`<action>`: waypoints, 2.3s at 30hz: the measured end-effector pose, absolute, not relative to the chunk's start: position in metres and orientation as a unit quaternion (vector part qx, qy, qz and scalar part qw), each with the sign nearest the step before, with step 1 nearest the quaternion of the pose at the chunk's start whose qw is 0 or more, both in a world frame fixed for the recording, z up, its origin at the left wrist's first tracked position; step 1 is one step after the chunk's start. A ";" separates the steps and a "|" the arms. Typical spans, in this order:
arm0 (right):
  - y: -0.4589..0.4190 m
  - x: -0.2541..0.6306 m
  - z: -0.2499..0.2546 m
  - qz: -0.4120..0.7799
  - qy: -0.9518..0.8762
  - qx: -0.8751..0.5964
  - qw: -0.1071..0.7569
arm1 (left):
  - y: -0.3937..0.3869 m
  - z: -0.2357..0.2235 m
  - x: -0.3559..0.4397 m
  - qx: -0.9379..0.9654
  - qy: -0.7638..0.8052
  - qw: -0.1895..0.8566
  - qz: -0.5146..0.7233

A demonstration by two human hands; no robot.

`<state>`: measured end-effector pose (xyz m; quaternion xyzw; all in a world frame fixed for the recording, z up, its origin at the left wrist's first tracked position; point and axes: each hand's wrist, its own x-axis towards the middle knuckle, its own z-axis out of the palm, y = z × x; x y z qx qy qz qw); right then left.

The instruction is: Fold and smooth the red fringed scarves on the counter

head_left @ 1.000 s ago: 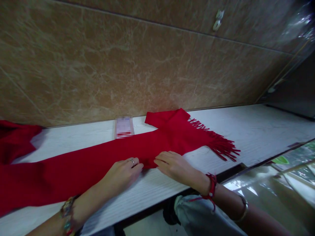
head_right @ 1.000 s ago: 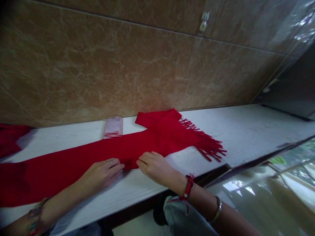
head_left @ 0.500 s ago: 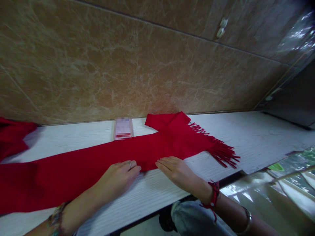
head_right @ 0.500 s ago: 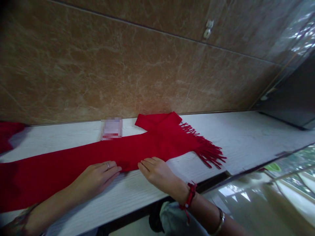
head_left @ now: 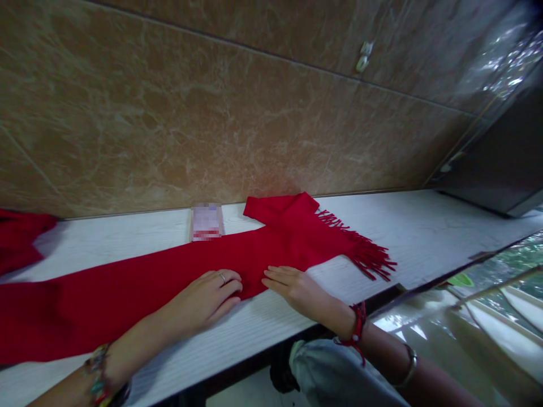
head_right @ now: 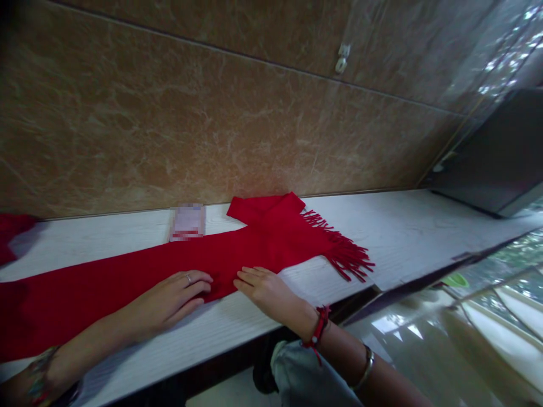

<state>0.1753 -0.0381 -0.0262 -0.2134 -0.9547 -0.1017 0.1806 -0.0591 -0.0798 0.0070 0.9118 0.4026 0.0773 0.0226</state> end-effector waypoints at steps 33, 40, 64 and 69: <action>-0.020 0.249 -0.018 0.089 -0.943 -0.319 0.027 | -0.043 -0.005 -0.046 0.922 0.377 0.086 -0.029; -0.023 0.213 -0.003 0.073 -0.940 -0.323 0.085 | -0.062 0.000 -0.074 0.898 0.425 0.107 -0.039; -0.026 0.112 -0.019 0.051 -0.959 -0.264 0.090 | -0.092 -0.002 -0.110 0.828 0.546 0.104 -0.070; -0.028 0.115 -0.019 0.054 -0.960 -0.253 0.108 | -0.104 0.006 -0.121 0.855 0.509 0.088 -0.056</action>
